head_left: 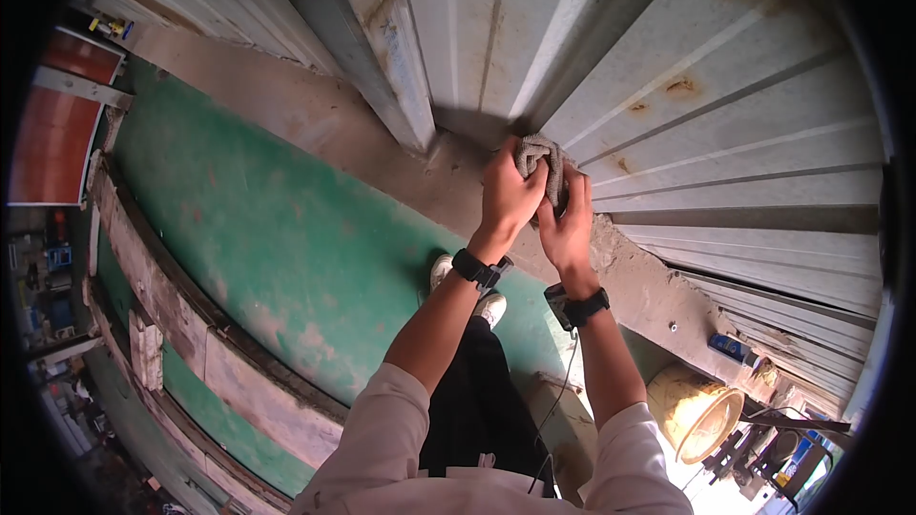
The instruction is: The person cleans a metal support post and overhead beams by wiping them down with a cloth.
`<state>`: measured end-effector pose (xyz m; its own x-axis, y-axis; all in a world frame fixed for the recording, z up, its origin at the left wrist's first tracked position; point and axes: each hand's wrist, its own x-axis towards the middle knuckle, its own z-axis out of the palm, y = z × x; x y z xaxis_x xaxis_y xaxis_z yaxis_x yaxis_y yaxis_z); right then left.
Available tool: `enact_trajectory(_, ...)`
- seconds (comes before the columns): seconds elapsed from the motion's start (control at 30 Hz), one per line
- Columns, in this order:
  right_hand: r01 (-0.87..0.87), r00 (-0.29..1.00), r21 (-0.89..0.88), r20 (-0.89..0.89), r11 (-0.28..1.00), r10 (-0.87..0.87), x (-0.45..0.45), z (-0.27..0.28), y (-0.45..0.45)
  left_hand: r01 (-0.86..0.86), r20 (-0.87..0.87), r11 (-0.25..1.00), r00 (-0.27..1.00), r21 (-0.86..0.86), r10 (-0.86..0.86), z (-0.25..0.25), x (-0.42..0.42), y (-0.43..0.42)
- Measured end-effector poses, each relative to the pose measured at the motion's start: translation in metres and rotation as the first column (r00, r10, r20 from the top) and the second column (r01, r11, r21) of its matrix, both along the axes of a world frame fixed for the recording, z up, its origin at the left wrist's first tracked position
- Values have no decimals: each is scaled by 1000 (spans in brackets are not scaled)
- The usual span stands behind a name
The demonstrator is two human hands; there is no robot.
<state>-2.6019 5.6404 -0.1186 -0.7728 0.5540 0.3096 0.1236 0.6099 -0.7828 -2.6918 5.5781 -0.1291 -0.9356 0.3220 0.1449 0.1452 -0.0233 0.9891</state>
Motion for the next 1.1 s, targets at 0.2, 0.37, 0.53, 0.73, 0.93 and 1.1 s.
enact_trajectory(0.2, 126, 910, 45, -404, 991, -97, -9, 99, 7, 120, -380, 965, 925, 235, -22, 133, -8, 12)
enact_trajectory(0.37, 90, 980, 31, -183, 995, -83, -5, 82, 17, 16, -199, 981, 980, 194, 24, 100, -8, 23)
enact_trajectory(0.53, 187, 965, -269, 228, 945, -126, -3, 38, -6, 15, -79, 939, 996, -343, -45, 25, -5, 5)
enact_trajectory(0.73, 73, 976, -353, 219, 933, 6, 43, 81, -18, 132, 44, 976, 991, -173, -127, 64, 32, -30)
enact_trajectory(0.93, -112, 993, -320, -57, 941, 99, 100, 180, -28, 362, -142, 931, 925, 46, -353, 187, 76, -73)
enact_trajectory(1.1, -79, 975, 260, -180, 963, 128, 109, 259, -20, 552, -454, 834, 743, 1, -492, 290, 76, -84)
